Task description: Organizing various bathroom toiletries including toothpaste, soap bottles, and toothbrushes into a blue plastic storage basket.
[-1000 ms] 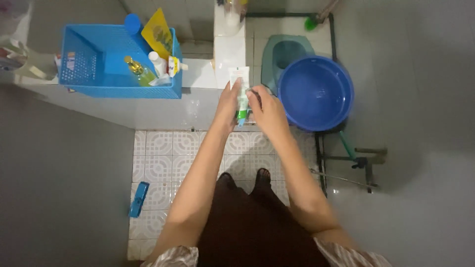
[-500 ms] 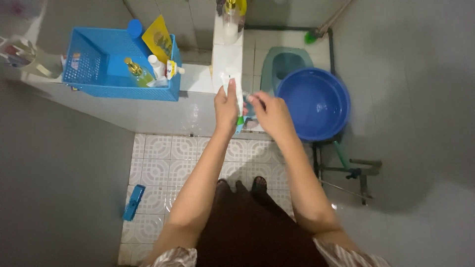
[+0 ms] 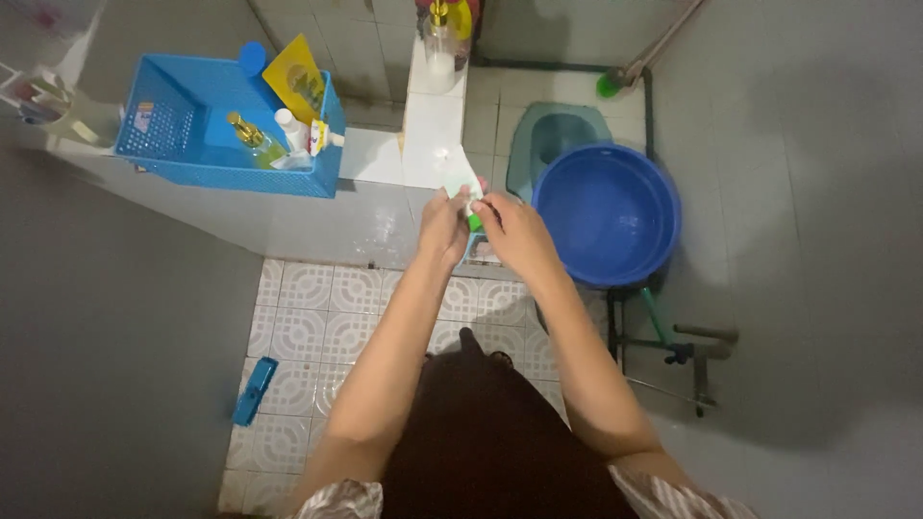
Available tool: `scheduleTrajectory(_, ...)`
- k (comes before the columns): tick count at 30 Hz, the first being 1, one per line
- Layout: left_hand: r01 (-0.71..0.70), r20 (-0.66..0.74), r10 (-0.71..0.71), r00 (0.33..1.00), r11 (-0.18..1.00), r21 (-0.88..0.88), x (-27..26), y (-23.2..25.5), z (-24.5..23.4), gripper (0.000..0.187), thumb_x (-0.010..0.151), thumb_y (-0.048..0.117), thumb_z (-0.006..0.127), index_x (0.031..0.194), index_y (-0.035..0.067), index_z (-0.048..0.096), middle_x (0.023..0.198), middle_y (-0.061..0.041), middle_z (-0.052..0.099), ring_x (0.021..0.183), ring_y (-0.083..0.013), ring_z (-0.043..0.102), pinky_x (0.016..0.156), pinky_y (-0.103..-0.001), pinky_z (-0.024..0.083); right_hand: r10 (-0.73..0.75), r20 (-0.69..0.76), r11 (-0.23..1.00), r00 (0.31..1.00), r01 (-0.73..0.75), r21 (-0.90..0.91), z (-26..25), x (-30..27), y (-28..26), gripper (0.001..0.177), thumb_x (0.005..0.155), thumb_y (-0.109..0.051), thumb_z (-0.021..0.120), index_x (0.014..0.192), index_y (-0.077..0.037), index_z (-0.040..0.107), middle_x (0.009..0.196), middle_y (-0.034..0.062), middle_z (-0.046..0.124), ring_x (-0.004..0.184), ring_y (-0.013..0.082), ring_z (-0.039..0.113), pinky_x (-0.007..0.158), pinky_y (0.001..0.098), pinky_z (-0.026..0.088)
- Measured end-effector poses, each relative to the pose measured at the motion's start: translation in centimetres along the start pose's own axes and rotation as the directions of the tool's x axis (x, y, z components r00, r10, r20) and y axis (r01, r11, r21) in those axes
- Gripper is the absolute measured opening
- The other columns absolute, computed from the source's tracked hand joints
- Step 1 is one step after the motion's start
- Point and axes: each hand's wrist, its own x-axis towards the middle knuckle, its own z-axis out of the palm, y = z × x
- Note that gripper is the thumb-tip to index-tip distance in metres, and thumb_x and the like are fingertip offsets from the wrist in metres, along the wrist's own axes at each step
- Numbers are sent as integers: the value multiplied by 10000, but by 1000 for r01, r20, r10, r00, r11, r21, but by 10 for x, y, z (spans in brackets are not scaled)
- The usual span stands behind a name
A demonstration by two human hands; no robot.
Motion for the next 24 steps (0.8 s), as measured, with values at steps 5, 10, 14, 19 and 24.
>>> scheduleTrajectory(5, -30, -176, 58, 983, 986, 162, 3, -7, -9, 439, 1035, 370, 583, 1278, 6, 610, 958, -123, 673, 792, -187, 676, 726, -374, 608, -3, 63, 1000, 998, 3, 10, -6, -5, -10, 343, 1079, -293, 508, 1105, -28, 725, 741, 181, 728, 698, 293, 716, 620, 384, 558)
scheduleTrajectory(10, 52, -249, -20, 968, 991, 125, -12, 12, 2, 593, 999, 564, 558, 1184, 2, 593, 879, -95, 586, 738, -186, 657, 660, -305, 603, 18, 122, 1000, 992, -20, 19, -9, -4, -5, 375, 1079, -308, 501, 1143, -13, 723, 753, 194, 736, 688, 303, 718, 616, 398, 560)
scheduleTrajectory(14, 85, -84, -78, 993, 993, 81, -13, 23, -1, 561, 923, 477, 714, 1270, 112, 465, 905, -23, 461, 630, -91, 558, 491, -163, 535, -20, 76, 999, 997, 16, 49, -11, 2, 0, 347, 1078, -290, 526, 1094, -2, 719, 771, 216, 722, 720, 338, 710, 636, 415, 535)
scheduleTrajectory(19, 74, -25, -71, 997, 985, 156, -23, 33, 0, 406, 983, 463, 651, 1186, 119, 577, 914, -52, 637, 739, -129, 679, 587, -237, 607, -21, 38, 998, 999, 18, 58, -5, 7, 11, 337, 1078, -301, 541, 1059, -20, 727, 742, 181, 710, 694, 292, 697, 624, 387, 528)
scheduleTrajectory(24, -170, 112, 139, 984, 920, 354, -33, 41, 2, 270, 1003, 109, 634, 1266, 62, 596, 1212, -136, 732, 1078, -222, 724, 985, -413, 567, -46, 82, 980, 996, 29, 199, -9, 9, 1, 396, 1119, -303, 422, 1227, -10, 665, 774, 180, 698, 747, 316, 694, 720, 435, 542)
